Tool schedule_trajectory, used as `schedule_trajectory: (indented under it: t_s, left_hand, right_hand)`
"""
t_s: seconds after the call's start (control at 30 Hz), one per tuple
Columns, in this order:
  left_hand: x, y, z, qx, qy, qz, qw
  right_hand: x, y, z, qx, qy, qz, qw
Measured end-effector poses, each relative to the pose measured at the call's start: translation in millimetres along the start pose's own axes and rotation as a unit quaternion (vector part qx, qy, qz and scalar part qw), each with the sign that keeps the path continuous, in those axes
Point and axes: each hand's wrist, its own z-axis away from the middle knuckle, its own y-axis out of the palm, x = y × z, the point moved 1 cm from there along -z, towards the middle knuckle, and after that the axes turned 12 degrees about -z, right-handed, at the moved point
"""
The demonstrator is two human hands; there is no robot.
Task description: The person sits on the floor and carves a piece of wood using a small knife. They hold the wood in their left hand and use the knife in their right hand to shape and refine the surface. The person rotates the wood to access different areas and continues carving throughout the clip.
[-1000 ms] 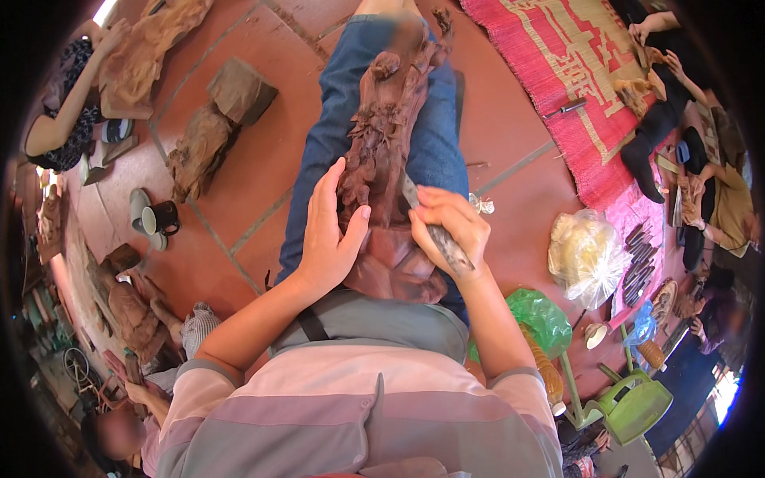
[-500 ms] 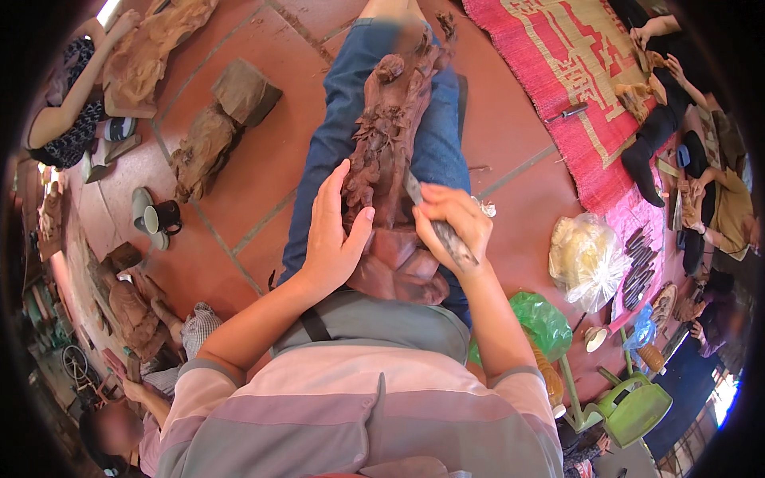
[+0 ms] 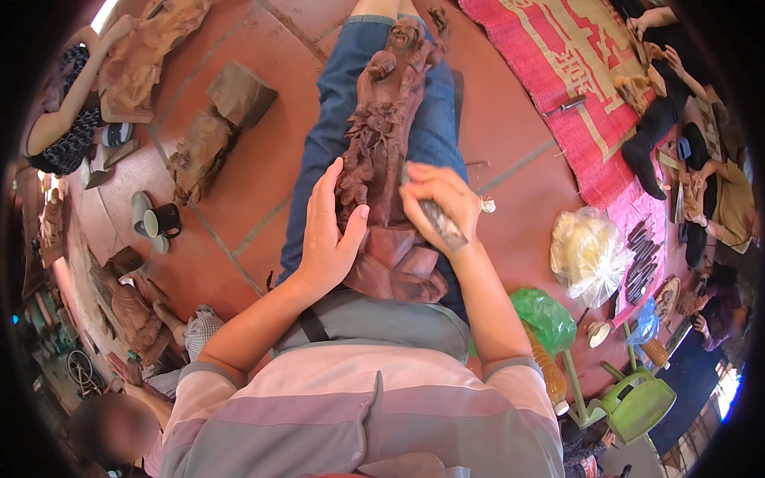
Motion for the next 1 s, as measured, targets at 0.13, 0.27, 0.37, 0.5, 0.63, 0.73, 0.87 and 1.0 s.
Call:
schedule_trajectory:
  t_s: [0.13, 0.27, 0.37, 0.5, 0.63, 0.73, 0.87, 1.0]
  left_hand:
    - [0.6, 0.7, 0.6, 0.003, -0.004, -0.001, 1.0]
    - [2.5, 1.7, -1.4, -0.02, 0.008, -0.003, 1.0]
    - [1.7, 0.5, -1.5, -0.014, 0.009, -0.003, 1.0]
    - [-0.2, 0.4, 0.8, -0.003, 0.002, -0.004, 1.0]
    - [0.5, 1.4, 0.4, -0.007, 0.001, 0.0, 1.0]
    - [1.6, 2.3, 0.1, -0.014, 0.0, 0.003, 1.0]
    - [0.2, -0.3, -1.1, -0.017, 0.005, -0.006, 1.0]
    - [0.8, 0.6, 1.8, -0.008, -0.002, 0.002, 1.0]
  right_hand:
    - [23.4, -18.1, 16.0, 0.033, 0.031, -0.037, 0.998]
    - [18.7, -21.8, 9.3, 0.007, 0.038, -0.07, 0.997]
    - [2.8, -1.7, -12.3, -0.039, 0.025, -0.017, 0.999]
    - [3.4, -0.9, -6.0, -0.012, -0.019, 0.027, 0.999]
    - [21.0, -21.6, 16.0, 0.018, -0.012, -0.002, 1.0]
    - [24.3, -28.8, 16.3, 0.016, 0.041, -0.061, 0.997]
    - [4.2, -1.3, -8.2, -0.054, 0.011, -0.002, 0.998]
    - [3.3, -0.3, -2.4, -0.01, -0.034, 0.03, 0.999]
